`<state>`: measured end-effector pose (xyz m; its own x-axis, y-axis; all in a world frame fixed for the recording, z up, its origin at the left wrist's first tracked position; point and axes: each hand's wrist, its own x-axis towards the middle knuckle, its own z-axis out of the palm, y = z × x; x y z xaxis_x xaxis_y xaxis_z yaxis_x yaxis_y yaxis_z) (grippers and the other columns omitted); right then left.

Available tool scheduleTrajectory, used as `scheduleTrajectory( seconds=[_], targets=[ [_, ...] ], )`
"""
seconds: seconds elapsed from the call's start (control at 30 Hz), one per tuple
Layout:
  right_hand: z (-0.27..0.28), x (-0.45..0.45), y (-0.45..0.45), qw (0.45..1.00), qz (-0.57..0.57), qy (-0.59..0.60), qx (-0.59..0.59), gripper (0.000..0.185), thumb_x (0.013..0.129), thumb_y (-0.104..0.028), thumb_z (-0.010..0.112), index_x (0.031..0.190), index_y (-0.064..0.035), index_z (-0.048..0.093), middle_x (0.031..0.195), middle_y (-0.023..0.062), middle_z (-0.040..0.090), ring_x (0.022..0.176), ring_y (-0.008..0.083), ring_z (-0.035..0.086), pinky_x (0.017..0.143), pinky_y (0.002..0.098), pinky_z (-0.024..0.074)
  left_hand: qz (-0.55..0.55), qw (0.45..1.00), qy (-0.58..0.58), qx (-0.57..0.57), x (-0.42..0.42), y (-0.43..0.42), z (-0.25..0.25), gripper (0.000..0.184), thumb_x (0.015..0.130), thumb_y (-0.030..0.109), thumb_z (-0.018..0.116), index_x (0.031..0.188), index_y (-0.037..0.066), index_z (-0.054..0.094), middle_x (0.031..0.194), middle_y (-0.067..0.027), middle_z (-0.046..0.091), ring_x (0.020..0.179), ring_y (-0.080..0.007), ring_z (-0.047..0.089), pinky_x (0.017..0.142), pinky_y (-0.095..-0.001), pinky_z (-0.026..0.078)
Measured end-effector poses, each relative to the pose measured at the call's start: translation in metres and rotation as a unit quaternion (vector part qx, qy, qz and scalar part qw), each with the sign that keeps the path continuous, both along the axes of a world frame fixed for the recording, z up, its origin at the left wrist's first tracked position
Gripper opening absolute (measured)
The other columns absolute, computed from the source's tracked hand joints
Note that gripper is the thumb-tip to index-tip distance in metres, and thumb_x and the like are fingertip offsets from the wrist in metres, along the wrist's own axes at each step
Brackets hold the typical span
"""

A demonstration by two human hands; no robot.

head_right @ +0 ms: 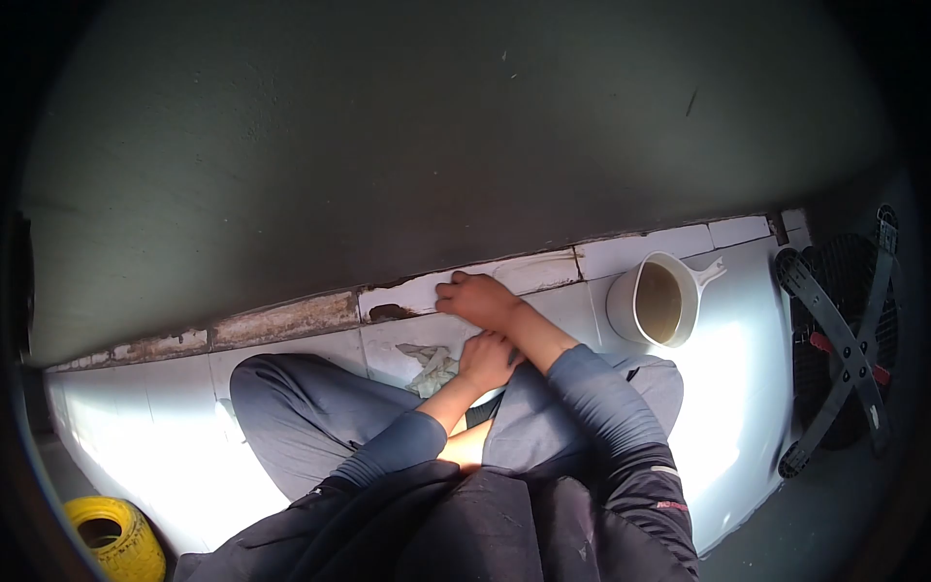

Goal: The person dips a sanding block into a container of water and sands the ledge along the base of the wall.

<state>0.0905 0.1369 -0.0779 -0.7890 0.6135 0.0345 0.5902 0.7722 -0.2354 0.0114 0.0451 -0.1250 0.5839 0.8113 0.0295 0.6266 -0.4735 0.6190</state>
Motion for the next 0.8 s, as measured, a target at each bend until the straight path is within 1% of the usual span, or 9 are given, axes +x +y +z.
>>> scheduleTrajectory(
  seconds=[0.03,0.1,0.17,0.23,0.37,0.47,0.7,0.77,0.8],
  targets=[
    [-0.001,-0.015,0.001,1.000,-0.002,0.002,-0.001,0.014,0.073,-0.012,0.055,0.084,-0.0129,0.062,0.092,0.0004,0.056,0.090,0.0218,0.057,0.068,0.0322,0.0546,-0.002,1.000,0.001,0.002,0.000,0.001,0.002,0.029,0.081,0.035,0.058,0.095,0.011,0.064,0.095,-0.0097,0.061,0.094,-0.0262,0.059,0.074,-0.0409,0.049],
    [-0.003,-0.022,0.002,1.000,-0.005,0.011,-0.001,0.013,0.072,-0.012,0.055,0.083,-0.0130,0.062,0.091,0.0006,0.056,0.089,0.0218,0.057,0.067,0.0322,0.0545,-0.021,0.991,0.073,-0.110,-0.001,0.004,0.007,0.031,0.078,0.036,0.060,0.093,0.010,0.065,0.095,-0.0125,0.063,0.095,-0.0277,0.059,0.075,-0.0418,0.049],
    [-0.003,-0.016,0.002,1.000,-0.006,0.020,-0.006,0.012,0.072,-0.012,0.055,0.082,-0.0132,0.062,0.090,0.0009,0.055,0.089,0.0219,0.057,0.067,0.0322,0.0544,-0.033,0.988,0.092,-0.122,-0.001,0.005,0.009,0.031,0.080,0.035,0.058,0.096,0.009,0.063,0.099,-0.0104,0.062,0.095,-0.0272,0.058,0.076,-0.0410,0.049],
    [0.001,0.024,0.000,1.000,-0.005,0.000,-0.008,0.012,0.073,-0.012,0.054,0.082,-0.0135,0.062,0.091,0.0007,0.055,0.089,0.0223,0.057,0.068,0.0328,0.0542,0.019,0.998,-0.053,0.024,0.000,0.001,0.005,0.029,0.083,0.035,0.056,0.099,0.010,0.061,0.102,-0.0079,0.059,0.095,-0.0265,0.058,0.076,-0.0399,0.049],
    [0.011,0.118,-0.007,0.993,-0.062,-0.098,0.001,0.014,0.074,-0.012,0.054,0.086,-0.0134,0.062,0.095,0.0011,0.055,0.093,0.0222,0.057,0.072,0.0329,0.0535,0.015,0.998,-0.065,0.016,0.001,0.002,0.006,0.026,0.085,0.032,0.055,0.100,0.011,0.060,0.097,-0.0060,0.057,0.094,-0.0252,0.058,0.074,-0.0374,0.049],
    [0.019,0.137,-0.006,0.985,-0.067,-0.159,-0.007,0.016,0.075,-0.013,0.054,0.089,-0.0135,0.061,0.097,0.0015,0.055,0.095,0.0224,0.057,0.073,0.0325,0.0536,0.018,0.997,-0.067,0.023,0.000,0.001,0.008,0.026,0.085,0.032,0.055,0.100,0.012,0.060,0.096,-0.0059,0.057,0.093,-0.0248,0.058,0.074,-0.0369,0.049],
    [0.009,0.051,-0.005,0.999,-0.007,-0.038,0.004,0.018,0.072,-0.012,0.055,0.089,-0.0121,0.061,0.100,0.0007,0.056,0.094,0.0224,0.057,0.071,0.0318,0.0540,0.018,0.997,-0.069,0.019,0.000,0.002,0.008,0.026,0.083,0.032,0.057,0.099,0.011,0.060,0.097,-0.0075,0.058,0.093,-0.0252,0.058,0.074,-0.0382,0.049],
    [0.003,0.007,0.000,1.000,0.005,0.001,-0.005,0.016,0.073,-0.011,0.054,0.087,-0.0120,0.061,0.095,0.0004,0.055,0.091,0.0219,0.056,0.068,0.0311,0.0545,0.002,1.000,-0.027,-0.004,-0.001,0.001,0.004,0.029,0.080,0.032,0.059,0.098,0.009,0.061,0.098,-0.0096,0.060,0.095,-0.0264,0.058,0.075,-0.0402,0.048],
    [-0.001,-0.010,0.002,1.000,0.010,0.005,-0.015,0.015,0.073,-0.010,0.053,0.087,-0.0123,0.061,0.095,0.0003,0.056,0.091,0.0221,0.056,0.068,0.0320,0.0546,-0.027,0.992,0.072,-0.103,-0.002,0.005,0.014,0.031,0.078,0.031,0.061,0.098,0.007,0.061,0.100,-0.0111,0.061,0.096,-0.0275,0.058,0.076,-0.0417,0.048]
  ],
)
